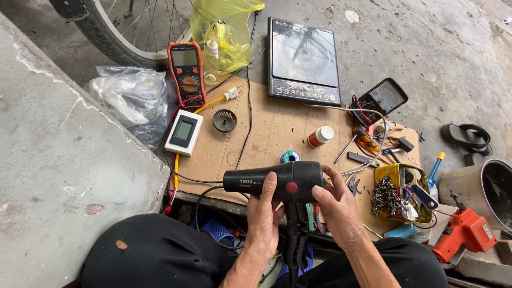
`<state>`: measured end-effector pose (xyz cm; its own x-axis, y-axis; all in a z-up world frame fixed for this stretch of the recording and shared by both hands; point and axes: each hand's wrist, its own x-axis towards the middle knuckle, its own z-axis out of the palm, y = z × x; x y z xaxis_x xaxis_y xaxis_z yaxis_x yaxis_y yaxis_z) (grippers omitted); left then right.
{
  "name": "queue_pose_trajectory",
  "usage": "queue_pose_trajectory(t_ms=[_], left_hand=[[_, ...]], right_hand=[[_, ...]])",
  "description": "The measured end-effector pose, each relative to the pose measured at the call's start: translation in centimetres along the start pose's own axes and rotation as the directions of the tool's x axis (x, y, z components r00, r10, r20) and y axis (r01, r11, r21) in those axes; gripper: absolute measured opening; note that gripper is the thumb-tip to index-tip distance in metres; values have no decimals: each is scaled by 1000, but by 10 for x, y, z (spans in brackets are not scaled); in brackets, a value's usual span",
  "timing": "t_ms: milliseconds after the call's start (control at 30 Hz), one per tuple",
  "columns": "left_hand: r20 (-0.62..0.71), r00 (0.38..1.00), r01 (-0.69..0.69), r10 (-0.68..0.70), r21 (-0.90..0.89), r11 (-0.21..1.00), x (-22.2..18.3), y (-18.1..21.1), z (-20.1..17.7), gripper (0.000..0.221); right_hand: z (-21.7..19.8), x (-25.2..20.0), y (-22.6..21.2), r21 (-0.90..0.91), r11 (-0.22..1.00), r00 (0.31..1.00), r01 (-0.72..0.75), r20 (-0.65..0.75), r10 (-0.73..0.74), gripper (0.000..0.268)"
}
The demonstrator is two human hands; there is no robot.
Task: Reassembling a hairdryer by aligning the casing parts and securing them with a screwdriver.
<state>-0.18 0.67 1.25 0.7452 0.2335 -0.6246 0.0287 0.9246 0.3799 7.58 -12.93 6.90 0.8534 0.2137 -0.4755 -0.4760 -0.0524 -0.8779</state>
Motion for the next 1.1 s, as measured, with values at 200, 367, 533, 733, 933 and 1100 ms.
queue_pose_trajectory(t_ms=[200,367,533,733,933,1100], left_hand=[[-4,1000,10,-10,-20,1000,-3,1,-1,67],[-32,999,24,-25,-27,999,0,0,0,70],[-32,999,13,-14,-36,999,2,-1,0,70],[-43,999,6,-9,-54,999,-1,1,2,66],[-60,998,10,-12,-35,999,1,-2,-1,69],[-69,997,-32,27,-66,997,8,-8,-5,64]], right_hand=[[12,-8,-10,-36,998,997,-56,-46,55,95],[9,-7,-8,-68,997,999,-42,-29,40,96],[12,-6,-4,-39,999,999,-7,-40,5,88],[18,-7,-2,49,998,1000,30,-10,-30,80],[20,-5,-4,54,998,999,38,0,-38,77],[25,-5,-11,-146,989,998,-18,-57,10,78]])
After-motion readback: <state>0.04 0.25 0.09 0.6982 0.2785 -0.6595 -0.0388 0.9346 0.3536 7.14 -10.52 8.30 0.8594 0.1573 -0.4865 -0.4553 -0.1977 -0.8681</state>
